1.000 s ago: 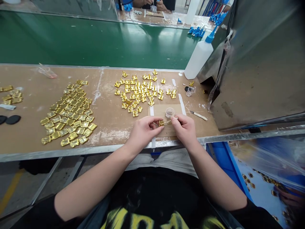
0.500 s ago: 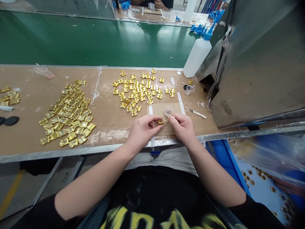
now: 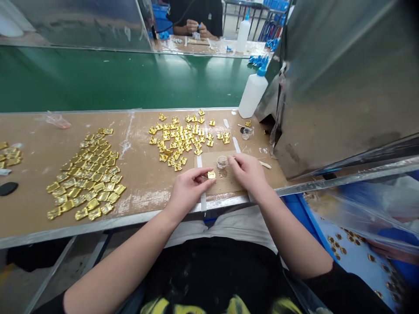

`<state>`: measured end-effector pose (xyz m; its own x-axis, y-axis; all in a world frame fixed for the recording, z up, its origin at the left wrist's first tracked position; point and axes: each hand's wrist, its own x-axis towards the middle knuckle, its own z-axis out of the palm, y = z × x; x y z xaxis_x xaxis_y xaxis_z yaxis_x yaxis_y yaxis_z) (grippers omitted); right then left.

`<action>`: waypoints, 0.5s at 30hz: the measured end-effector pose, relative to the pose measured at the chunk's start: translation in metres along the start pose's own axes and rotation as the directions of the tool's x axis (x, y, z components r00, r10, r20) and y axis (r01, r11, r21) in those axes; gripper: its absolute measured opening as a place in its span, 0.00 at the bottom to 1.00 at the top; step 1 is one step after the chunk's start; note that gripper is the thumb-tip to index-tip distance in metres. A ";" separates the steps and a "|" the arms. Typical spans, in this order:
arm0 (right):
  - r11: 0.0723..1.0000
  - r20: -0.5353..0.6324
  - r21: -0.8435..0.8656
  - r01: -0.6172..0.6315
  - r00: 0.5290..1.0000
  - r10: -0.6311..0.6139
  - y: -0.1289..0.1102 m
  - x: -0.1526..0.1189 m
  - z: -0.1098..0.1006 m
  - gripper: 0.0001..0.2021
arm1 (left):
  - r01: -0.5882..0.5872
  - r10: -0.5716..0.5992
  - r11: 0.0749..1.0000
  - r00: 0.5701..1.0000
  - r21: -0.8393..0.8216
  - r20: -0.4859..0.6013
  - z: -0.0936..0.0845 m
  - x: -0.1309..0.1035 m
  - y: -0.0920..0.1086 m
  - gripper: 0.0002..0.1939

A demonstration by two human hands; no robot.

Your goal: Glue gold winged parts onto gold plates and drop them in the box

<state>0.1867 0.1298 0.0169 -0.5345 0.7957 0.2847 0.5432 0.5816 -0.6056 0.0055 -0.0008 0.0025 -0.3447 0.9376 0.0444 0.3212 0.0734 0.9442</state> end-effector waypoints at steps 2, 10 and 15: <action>0.991 0.056 -0.132 0.014 0.998 -0.007 -0.002 0.004 -0.002 0.24 | -0.011 0.012 1.000 1.000 -0.018 0.010 -0.001 0.001 0.000 0.19; 0.953 -0.085 -0.157 0.258 0.958 -0.273 0.006 -0.043 -0.056 0.19 | 0.136 -0.126 0.983 0.988 -0.125 0.091 -0.010 -0.002 0.001 0.28; 0.929 -0.636 -0.305 0.211 0.681 -0.364 0.072 -0.081 -0.134 0.22 | 0.245 -0.243 0.957 0.969 -0.156 0.033 -0.014 -0.004 0.005 0.36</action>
<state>0.3559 0.1298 0.0494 -0.1497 0.4378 0.8865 0.5887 0.7599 -0.2758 -0.0039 -0.0089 0.0117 -0.3827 0.9026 -0.1971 0.0851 0.2469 0.9653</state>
